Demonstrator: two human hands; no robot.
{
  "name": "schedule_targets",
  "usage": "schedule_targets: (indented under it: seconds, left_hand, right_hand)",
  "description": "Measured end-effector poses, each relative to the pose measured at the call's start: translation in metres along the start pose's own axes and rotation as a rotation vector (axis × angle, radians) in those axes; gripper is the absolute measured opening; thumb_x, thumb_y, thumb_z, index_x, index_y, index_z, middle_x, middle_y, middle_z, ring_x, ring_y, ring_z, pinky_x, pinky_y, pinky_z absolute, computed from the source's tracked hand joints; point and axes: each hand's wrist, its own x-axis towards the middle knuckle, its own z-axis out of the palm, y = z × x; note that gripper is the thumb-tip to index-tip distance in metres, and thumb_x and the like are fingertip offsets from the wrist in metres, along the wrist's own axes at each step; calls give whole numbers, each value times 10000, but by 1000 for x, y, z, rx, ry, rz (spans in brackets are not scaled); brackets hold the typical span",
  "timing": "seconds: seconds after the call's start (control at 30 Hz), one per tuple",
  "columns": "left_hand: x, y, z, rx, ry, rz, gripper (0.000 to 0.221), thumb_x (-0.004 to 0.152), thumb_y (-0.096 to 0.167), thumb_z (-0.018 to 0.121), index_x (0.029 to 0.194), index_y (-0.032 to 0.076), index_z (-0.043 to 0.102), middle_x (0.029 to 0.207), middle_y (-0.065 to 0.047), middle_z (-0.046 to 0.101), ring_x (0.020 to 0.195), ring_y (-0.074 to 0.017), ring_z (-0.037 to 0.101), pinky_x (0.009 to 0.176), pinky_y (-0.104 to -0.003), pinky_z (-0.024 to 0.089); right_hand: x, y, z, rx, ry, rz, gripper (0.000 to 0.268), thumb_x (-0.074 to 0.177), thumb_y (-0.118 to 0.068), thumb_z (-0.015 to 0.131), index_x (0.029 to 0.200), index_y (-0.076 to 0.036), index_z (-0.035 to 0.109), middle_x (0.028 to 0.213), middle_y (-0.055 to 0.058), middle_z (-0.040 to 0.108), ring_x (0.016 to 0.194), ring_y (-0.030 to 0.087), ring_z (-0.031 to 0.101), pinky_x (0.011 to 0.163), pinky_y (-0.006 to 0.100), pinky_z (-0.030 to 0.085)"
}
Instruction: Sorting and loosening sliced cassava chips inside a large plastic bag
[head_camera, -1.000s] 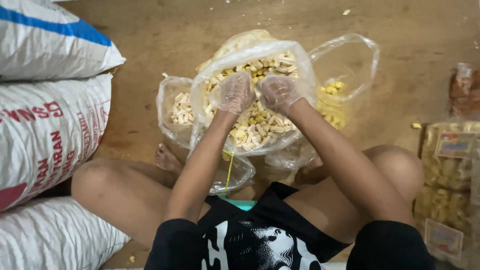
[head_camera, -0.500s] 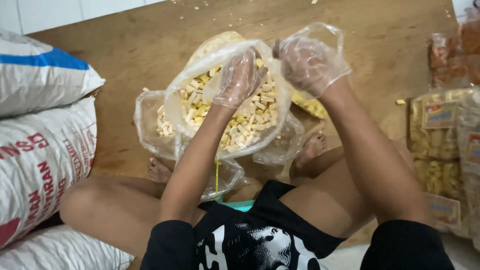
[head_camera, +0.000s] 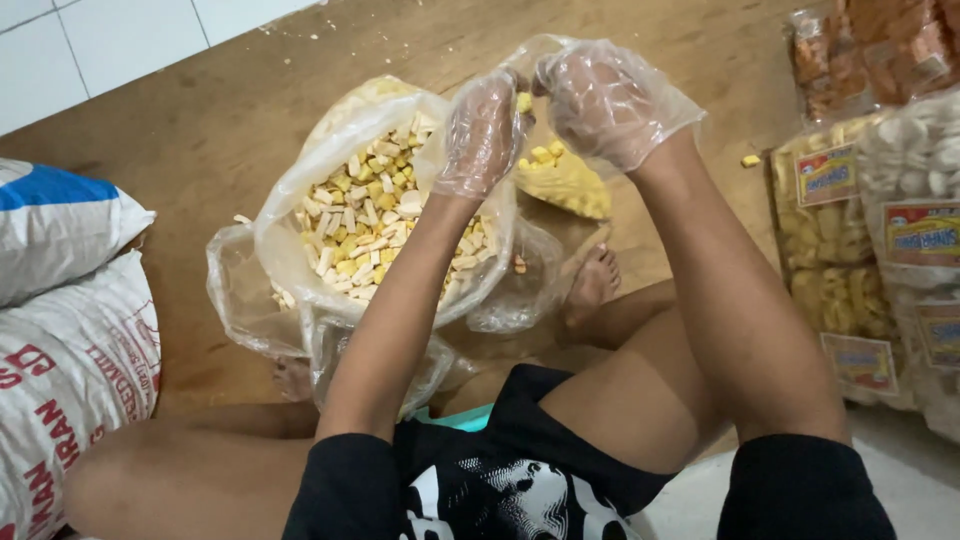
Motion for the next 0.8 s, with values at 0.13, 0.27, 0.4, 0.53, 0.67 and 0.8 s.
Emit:
schedule_targets:
  seconds: [0.13, 0.27, 0.4, 0.53, 0.67, 0.8]
  left_hand:
    - [-6, -7, 4, 94, -11, 68, 573, 810, 47, 785, 1311, 61, 507, 1178, -148, 651, 1060, -319, 670, 980, -439, 563]
    - [-7, -5, -12, 79, 16, 20, 490, 864, 65, 758, 1301, 72, 537, 1191, -129, 647, 1065, -301, 658, 963, -429, 556]
    - [-18, -11, -25, -82, -14, -78, 340, 1027, 281, 537, 1271, 46, 566, 1154, -159, 678, 1015, -293, 696, 897, -430, 598]
    - [-40, -10, -50, -13, -52, -124, 231, 939, 151, 626, 1151, 68, 587, 964, -108, 661, 838, -250, 660, 764, -392, 577]
    - [-57, -29, -64, 44, -108, -242, 225, 900, 174, 625, 1082, 45, 658, 877, -110, 695, 821, -277, 674, 778, -416, 566]
    - [-78, -47, -80, 183, -102, -317, 197, 883, 174, 633, 1025, 44, 673, 936, -165, 740, 855, -336, 706, 779, -456, 578]
  right_hand:
    - [-5, 4, 1, 34, -12, 109, 222, 902, -111, 690, 1102, -86, 785, 1050, 114, 750, 814, 264, 707, 696, 373, 600]
    - [-4, 2, 6, -46, 230, -103, 179, 889, -51, 729, 1052, -51, 803, 986, 91, 739, 726, 228, 677, 631, 323, 592]
    - [2, 3, 28, -42, 208, -132, 168, 886, -58, 726, 1037, -54, 798, 971, 88, 734, 720, 231, 676, 625, 325, 588]
    - [8, 0, 57, -38, 151, -167, 142, 879, -74, 718, 1003, -61, 787, 937, 83, 724, 707, 239, 674, 611, 332, 579]
    - [20, -5, 82, -49, 115, -202, 119, 872, -90, 711, 970, -67, 775, 903, 78, 713, 694, 247, 673, 598, 338, 570]
    - [37, -23, 112, -51, 79, -232, 104, 868, -101, 706, 947, -71, 767, 881, 75, 706, 686, 253, 671, 589, 343, 564]
